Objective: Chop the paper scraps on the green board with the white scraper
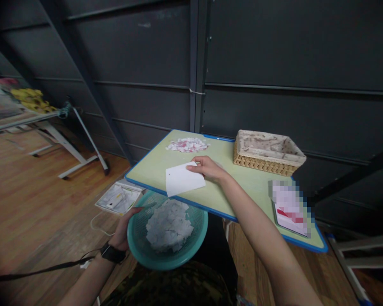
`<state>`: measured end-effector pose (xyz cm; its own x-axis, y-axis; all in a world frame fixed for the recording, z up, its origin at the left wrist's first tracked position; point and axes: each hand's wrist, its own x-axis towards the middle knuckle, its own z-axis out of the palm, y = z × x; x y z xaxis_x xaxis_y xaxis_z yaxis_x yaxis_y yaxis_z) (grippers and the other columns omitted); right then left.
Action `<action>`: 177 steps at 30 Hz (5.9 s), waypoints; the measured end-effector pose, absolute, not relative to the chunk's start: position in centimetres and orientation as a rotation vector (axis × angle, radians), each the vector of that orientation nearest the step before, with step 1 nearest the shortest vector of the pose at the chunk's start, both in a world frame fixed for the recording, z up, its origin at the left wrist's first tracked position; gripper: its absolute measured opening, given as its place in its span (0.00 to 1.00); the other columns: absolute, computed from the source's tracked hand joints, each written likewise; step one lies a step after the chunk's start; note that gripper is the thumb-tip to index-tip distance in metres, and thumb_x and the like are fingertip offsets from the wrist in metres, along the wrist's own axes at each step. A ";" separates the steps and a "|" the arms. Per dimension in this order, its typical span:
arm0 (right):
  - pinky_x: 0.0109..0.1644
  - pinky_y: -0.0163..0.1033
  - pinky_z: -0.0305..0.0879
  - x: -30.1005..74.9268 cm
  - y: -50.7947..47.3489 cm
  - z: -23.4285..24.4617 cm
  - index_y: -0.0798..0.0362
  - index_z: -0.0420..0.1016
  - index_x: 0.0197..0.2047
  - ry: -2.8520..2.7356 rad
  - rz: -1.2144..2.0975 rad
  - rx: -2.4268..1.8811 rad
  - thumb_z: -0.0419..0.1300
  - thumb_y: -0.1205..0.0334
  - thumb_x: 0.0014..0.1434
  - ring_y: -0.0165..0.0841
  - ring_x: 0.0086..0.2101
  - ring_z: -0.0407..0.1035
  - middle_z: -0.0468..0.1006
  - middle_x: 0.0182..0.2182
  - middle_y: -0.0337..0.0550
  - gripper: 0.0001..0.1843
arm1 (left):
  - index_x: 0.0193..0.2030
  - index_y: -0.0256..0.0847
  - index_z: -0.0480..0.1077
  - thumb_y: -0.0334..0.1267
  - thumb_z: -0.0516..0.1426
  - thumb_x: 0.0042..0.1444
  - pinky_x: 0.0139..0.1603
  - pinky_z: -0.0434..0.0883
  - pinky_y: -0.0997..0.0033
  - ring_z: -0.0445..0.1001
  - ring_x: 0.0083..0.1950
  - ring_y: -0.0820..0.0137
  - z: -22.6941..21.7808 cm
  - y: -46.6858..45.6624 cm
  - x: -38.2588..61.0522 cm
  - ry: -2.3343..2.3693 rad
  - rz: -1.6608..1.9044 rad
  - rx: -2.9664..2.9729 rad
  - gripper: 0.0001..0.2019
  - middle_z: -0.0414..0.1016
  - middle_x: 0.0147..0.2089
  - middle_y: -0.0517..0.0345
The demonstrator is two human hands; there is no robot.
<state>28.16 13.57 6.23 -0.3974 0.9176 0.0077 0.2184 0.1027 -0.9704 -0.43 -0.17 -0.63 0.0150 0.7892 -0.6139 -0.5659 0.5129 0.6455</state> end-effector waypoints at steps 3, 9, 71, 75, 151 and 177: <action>0.22 0.32 0.53 28.3 14.0 6.3 0.53 0.69 0.35 -1.488 1.249 -1.108 0.69 0.39 0.44 0.27 0.22 0.61 0.70 0.23 0.35 0.27 | 0.41 0.32 0.77 0.30 0.57 0.54 0.39 0.79 0.63 0.83 0.31 0.61 -0.5 -0.1 -0.3 1.152 1.074 0.237 0.10 0.85 0.31 0.51; 0.21 0.40 0.65 29.7 15.9 6.2 0.50 0.62 0.48 -1.078 0.858 -1.298 0.60 0.36 0.53 0.36 0.24 0.69 0.74 0.31 0.44 0.30 | 0.42 0.32 0.77 0.30 0.57 0.55 0.36 0.78 0.65 0.82 0.30 0.62 -0.6 0.1 -0.3 1.165 1.107 0.252 0.10 0.85 0.31 0.51; 0.35 0.39 0.56 27.3 15.2 5.1 0.57 0.72 0.54 -1.934 -0.242 -1.664 0.48 0.57 0.63 0.42 0.32 0.72 0.82 0.34 0.52 0.22 | 0.51 0.34 0.74 0.30 0.55 0.56 0.40 0.78 0.59 0.84 0.39 0.53 -2.4 0.0 -0.7 1.097 1.060 0.223 0.15 0.84 0.28 0.51; 0.35 0.40 0.57 27.4 14.9 5.4 0.57 0.72 0.56 -1.910 -0.266 -1.688 0.49 0.57 0.63 0.42 0.31 0.72 0.82 0.35 0.53 0.23 | 0.49 0.34 0.75 0.31 0.55 0.58 0.42 0.78 0.58 0.84 0.37 0.53 -2.4 0.0 -0.8 1.102 1.016 0.216 0.14 0.84 0.27 0.52; 0.24 0.34 0.54 29.9 14.6 7.3 0.59 0.78 0.40 -1.672 0.793 -1.248 0.64 0.53 0.44 0.31 0.22 0.63 0.75 0.23 0.40 0.22 | 0.37 0.34 0.77 0.32 0.57 0.57 0.37 0.78 0.65 0.83 0.30 0.61 -1.4 0.0 -0.6 1.127 1.067 0.234 0.07 0.85 0.30 0.50; 0.31 0.37 0.60 33.9 16.6 7.5 0.57 0.79 0.33 -1.507 0.710 -1.319 0.66 0.54 0.37 0.33 0.27 0.67 0.77 0.27 0.42 0.20 | 0.38 0.32 0.77 0.33 0.57 0.56 0.38 0.79 0.62 0.83 0.34 0.56 -1.2 0.0 -0.7 1.128 1.050 0.251 0.08 0.85 0.30 0.47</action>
